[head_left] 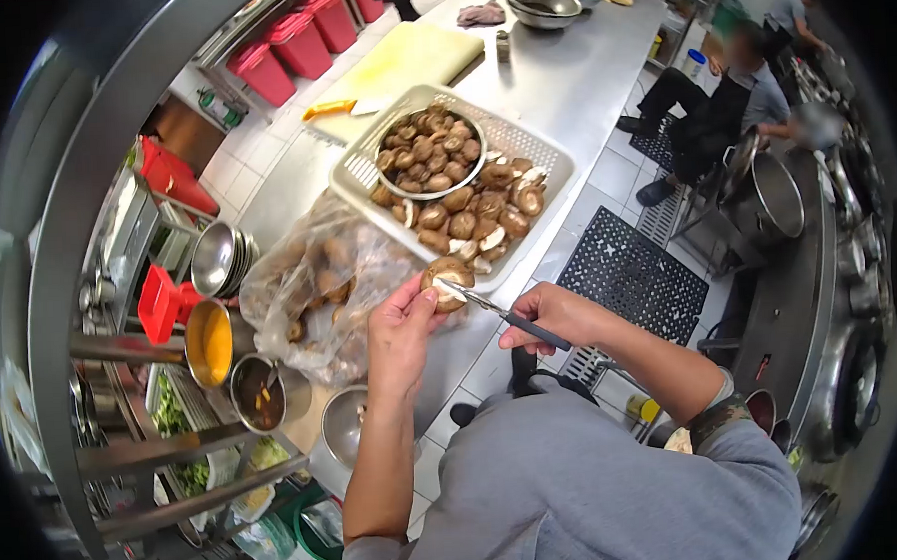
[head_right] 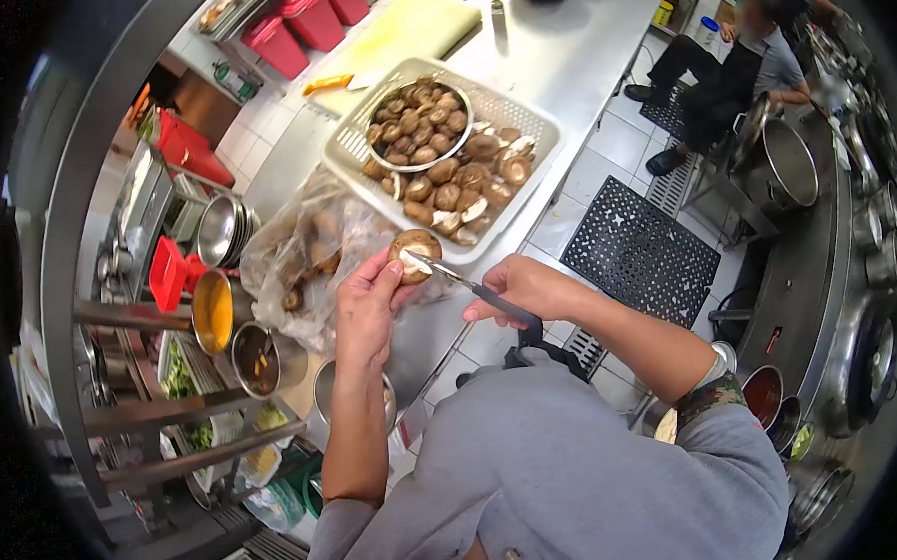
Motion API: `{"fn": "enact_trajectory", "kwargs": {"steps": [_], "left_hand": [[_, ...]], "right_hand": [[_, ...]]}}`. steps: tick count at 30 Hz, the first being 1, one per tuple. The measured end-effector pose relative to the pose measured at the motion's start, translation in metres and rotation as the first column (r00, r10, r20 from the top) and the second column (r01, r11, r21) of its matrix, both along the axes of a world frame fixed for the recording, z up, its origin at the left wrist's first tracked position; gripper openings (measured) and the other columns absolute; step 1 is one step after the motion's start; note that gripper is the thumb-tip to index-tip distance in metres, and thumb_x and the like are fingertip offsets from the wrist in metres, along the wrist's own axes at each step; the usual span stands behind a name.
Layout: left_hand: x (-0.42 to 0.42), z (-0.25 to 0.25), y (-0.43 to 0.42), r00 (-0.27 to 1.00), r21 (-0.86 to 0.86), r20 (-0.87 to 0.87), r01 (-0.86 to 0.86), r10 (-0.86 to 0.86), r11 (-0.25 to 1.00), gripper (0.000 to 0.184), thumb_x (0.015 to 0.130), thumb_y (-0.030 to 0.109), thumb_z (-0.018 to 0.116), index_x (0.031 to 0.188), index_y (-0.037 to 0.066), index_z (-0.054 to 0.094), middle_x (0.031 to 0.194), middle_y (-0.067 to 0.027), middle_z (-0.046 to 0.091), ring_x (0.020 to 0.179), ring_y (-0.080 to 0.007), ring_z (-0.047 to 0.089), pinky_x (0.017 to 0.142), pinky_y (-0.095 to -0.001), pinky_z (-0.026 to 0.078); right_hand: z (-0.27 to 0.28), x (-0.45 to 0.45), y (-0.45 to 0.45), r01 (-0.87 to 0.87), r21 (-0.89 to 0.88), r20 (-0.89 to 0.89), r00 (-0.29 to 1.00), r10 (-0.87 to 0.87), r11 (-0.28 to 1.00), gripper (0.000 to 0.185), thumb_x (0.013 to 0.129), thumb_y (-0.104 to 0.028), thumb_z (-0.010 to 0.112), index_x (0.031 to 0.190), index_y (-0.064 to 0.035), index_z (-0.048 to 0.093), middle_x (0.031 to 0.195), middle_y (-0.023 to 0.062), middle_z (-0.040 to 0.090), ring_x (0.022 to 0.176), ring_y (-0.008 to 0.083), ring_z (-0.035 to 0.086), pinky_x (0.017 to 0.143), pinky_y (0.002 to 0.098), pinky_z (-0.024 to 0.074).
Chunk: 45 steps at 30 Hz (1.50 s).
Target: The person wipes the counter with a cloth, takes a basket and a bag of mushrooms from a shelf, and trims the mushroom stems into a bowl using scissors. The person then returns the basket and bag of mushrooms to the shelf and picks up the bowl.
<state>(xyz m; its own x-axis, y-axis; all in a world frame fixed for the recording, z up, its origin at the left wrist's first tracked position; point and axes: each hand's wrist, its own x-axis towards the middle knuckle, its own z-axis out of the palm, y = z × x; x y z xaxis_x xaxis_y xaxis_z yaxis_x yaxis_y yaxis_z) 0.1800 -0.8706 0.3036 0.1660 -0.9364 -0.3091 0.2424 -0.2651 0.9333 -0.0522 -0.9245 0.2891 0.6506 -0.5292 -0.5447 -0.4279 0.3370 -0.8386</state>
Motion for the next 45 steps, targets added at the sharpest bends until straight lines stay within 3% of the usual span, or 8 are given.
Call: {"fn": "enact_trajectory", "kwargs": {"steps": [11,14,20,25,34,41,43,45], "left_hand": [[-0.068,-0.044,-0.17,0.973,0.164,0.033,0.22,-0.229,0.962,0.037,0.099,0.025,0.061,0.125,-0.002,0.061,0.115,-0.0107,0.068,0.099,-0.0151,0.065,0.085,-0.028,0.053],[-0.058,-0.04,-0.159,0.779,-0.089,0.626,0.106,-0.027,0.99,0.044,0.097,0.027,0.064,0.125,-0.007,0.059,0.107,-0.0145,0.071,0.099,-0.0183,0.068,0.085,-0.028,0.052],[0.103,-0.028,-0.033,0.548,-0.146,0.804,-0.195,0.231,0.97,0.031,0.093,0.018,0.064,0.116,-0.003,0.066,0.1,-0.0148,0.072,0.094,-0.0185,0.068,0.082,-0.0295,0.052],[0.18,-0.076,0.013,0.403,0.017,0.913,-0.198,0.065,0.98,0.022,0.085,0.011,0.068,0.105,0.001,0.071,0.092,-0.0109,0.073,0.084,-0.0214,0.068,0.077,-0.0332,0.053],[0.14,-0.104,-0.038,0.097,-0.194,0.975,-0.084,0.202,0.977,0.051,0.075,0.009,0.076,0.124,0.005,0.06,0.117,-0.02,0.061,0.115,-0.037,0.057,0.096,-0.0423,0.048],[0.161,-0.082,-0.001,0.409,-0.16,0.888,-0.151,0.209,0.975,0.055,0.078,0.007,0.076,0.13,0.006,0.057,0.123,-0.0178,0.06,0.111,-0.0325,0.061,0.097,-0.0375,0.049],[0.157,-0.069,0.038,0.832,-0.227,0.464,-0.219,0.303,0.949,0.056,0.084,0.003,0.071,0.136,0.004,0.051,0.123,-0.0157,0.061,0.11,-0.0258,0.061,0.095,-0.0343,0.049],[0.149,-0.054,0.08,0.941,-0.238,0.092,-0.298,0.327,0.924,0.056,0.088,-0.001,0.066,0.14,0.003,0.046,0.124,-0.0139,0.061,0.11,-0.0205,0.061,0.094,-0.0317,0.05]], "right_hand": [[-0.046,-0.096,-0.061,0.244,0.167,0.146,0.952,-0.268,0.955,0.044,0.09,-0.044,0.071,0.08,-0.0021,0.063,0.067,0.0039,0.063,0.053,0.0102,0.057,0.049,0.0233,0.046],[-0.048,-0.106,-0.071,0.304,0.107,0.128,0.94,-0.317,0.946,0.042,0.09,-0.043,0.071,0.08,-0.0022,0.063,0.068,0.0039,0.063,0.053,0.0106,0.057,0.05,0.0236,0.0463],[-0.055,-0.112,-0.064,0.41,-0.004,0.187,0.896,-0.402,0.912,0.035,0.086,-0.036,0.075,0.081,-0.0038,0.063,0.07,0.0028,0.063,0.057,0.0087,0.057,0.052,0.0234,0.0457],[-0.056,-0.085,-0.062,0.278,-0.018,0.221,0.938,-0.268,0.96,0.036,0.086,-0.036,0.075,0.083,-0.0032,0.062,0.069,0.0033,0.063,0.056,0.0099,0.058,0.051,0.0233,0.0456],[-0.026,-0.009,-0.035,0.028,-0.137,0.125,0.992,-0.011,0.99,0.028,0.084,-0.024,0.081,0.088,-0.0015,0.065,0.071,-0.0005,0.062,0.063,0.0071,0.056,0.058,0.0227,0.0467],[-0.02,0.022,0.028,-0.086,-0.309,0.011,0.995,0.094,0.947,0.037,0.079,-0.03,0.085,0.085,-0.0015,0.062,0.069,-0.0038,0.056,0.064,0.0061,0.049,0.057,0.0254,0.0419],[-0.011,0.034,0.047,-0.095,-0.428,-0.052,0.995,0.08,0.899,0.044,0.077,-0.037,0.085,0.081,0.0002,0.061,0.066,0.0058,0.056,0.061,0.0156,0.053,0.057,0.0314,0.0435],[0.007,0.056,0.062,-0.17,-0.543,-0.16,0.982,0.097,0.822,0.054,0.074,-0.046,0.084,0.079,0.0017,0.058,0.068,0.0156,0.058,0.062,0.0299,0.058,0.06,0.0384,0.0471]]}}
